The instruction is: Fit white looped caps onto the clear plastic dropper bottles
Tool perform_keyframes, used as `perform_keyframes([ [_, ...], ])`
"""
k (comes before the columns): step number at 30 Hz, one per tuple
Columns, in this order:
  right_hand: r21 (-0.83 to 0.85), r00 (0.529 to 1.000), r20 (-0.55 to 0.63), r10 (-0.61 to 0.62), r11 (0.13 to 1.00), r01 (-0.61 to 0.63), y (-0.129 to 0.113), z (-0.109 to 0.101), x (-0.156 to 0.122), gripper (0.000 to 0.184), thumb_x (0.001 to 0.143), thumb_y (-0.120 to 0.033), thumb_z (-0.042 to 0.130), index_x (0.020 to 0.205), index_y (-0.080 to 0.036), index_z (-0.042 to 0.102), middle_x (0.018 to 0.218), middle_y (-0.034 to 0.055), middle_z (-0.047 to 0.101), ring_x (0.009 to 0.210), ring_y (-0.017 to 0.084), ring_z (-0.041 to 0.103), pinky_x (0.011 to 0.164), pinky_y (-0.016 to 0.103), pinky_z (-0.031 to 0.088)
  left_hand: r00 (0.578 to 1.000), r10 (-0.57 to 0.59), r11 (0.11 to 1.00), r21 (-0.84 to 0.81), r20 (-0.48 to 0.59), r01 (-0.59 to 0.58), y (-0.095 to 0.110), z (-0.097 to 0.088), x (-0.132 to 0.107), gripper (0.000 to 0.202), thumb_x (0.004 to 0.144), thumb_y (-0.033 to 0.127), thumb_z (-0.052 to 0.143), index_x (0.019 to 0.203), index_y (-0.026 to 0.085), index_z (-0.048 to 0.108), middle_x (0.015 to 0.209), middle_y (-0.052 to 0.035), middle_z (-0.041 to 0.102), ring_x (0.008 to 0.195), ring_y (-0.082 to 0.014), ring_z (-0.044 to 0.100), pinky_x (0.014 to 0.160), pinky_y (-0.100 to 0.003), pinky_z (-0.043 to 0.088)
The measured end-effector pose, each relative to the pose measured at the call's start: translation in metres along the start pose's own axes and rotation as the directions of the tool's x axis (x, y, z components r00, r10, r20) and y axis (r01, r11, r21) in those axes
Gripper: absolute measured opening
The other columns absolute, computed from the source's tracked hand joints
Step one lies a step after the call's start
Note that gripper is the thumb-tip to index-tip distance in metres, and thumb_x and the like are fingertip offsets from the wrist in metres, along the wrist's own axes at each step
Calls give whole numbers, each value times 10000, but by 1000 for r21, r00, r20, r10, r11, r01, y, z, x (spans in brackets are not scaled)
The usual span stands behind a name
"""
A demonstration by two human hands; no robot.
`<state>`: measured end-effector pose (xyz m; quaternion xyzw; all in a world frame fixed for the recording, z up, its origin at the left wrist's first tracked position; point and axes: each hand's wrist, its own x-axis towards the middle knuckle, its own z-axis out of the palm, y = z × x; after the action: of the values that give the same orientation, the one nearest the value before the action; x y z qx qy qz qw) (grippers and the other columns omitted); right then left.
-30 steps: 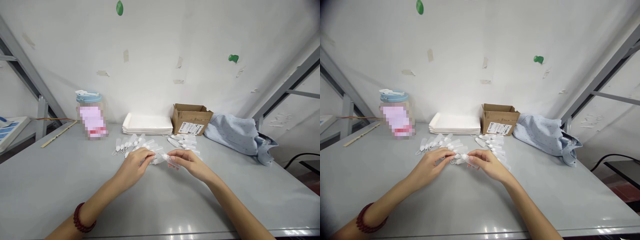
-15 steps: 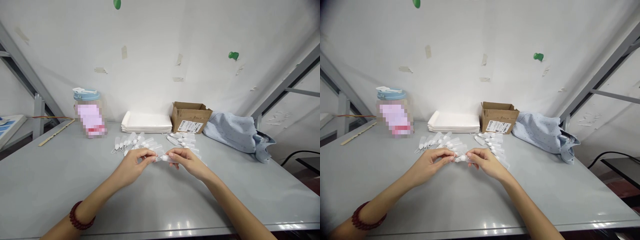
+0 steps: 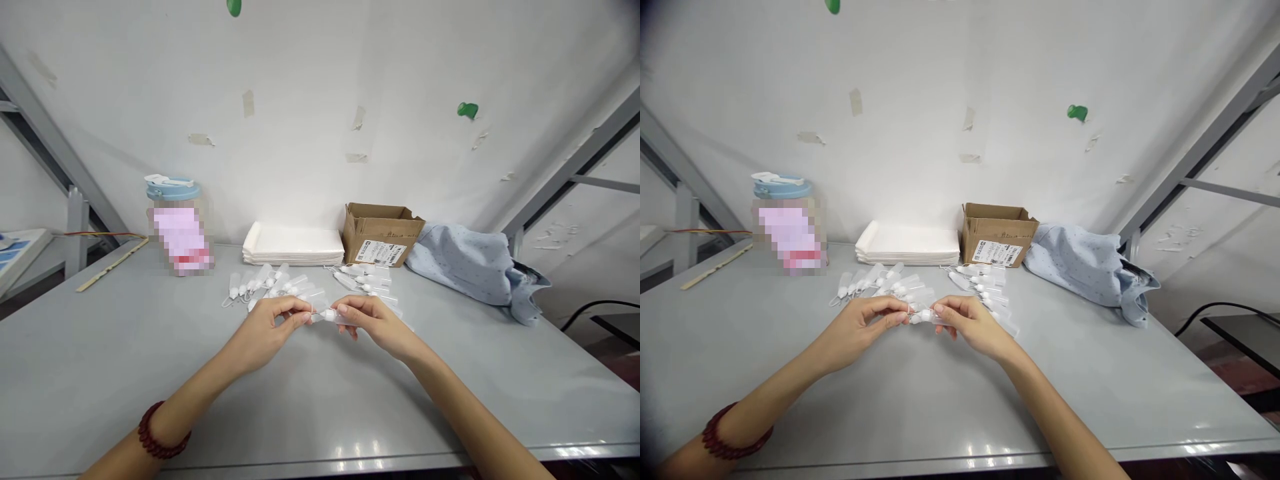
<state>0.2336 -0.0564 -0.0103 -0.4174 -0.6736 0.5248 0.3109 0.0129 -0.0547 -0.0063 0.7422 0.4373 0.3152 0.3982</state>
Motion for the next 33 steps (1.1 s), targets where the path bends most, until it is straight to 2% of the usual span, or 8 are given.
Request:
perform_keyframes([
  [16, 22, 999, 6, 35, 999, -35, 1, 3, 0, 340, 884, -474, 485, 814, -163, 603, 706, 7, 556, 552, 79, 359, 523, 245, 286, 1000, 19, 1000, 7, -7, -19, -1, 2, -1, 169, 856, 299, 530, 835, 234, 685, 822, 28, 684, 801, -151, 576, 730, -268, 399],
  [21, 16, 999, 4, 37, 999, -37, 1, 7, -1, 318, 894, -458, 474, 902, -169, 608, 701, -2, 544, 536, 69, 334, 503, 231, 271, 1000, 15, 999, 29, -22, -14, -2, 2, 0, 182, 858, 304, 518, 822, 231, 680, 814, 25, 685, 794, -158, 585, 728, -276, 405],
  [28, -28, 997, -47, 61, 998, -62, -5, 14, -3, 270, 895, -413, 477, 910, -169, 592, 686, -7, 540, 518, 64, 323, 482, 218, 271, 999, 30, 994, 110, -45, -25, -5, 7, -1, 204, 856, 292, 493, 786, 207, 665, 840, 1, 685, 824, -178, 590, 747, -296, 414],
  [33, -13, 995, -70, 66, 998, -67, -6, 19, -3, 274, 888, -414, 476, 914, -163, 583, 662, -10, 535, 502, 64, 312, 470, 216, 268, 996, 43, 992, 120, -72, -34, -6, 9, -1, 216, 855, 270, 468, 786, 204, 662, 773, 3, 683, 795, -176, 600, 707, -283, 432],
])
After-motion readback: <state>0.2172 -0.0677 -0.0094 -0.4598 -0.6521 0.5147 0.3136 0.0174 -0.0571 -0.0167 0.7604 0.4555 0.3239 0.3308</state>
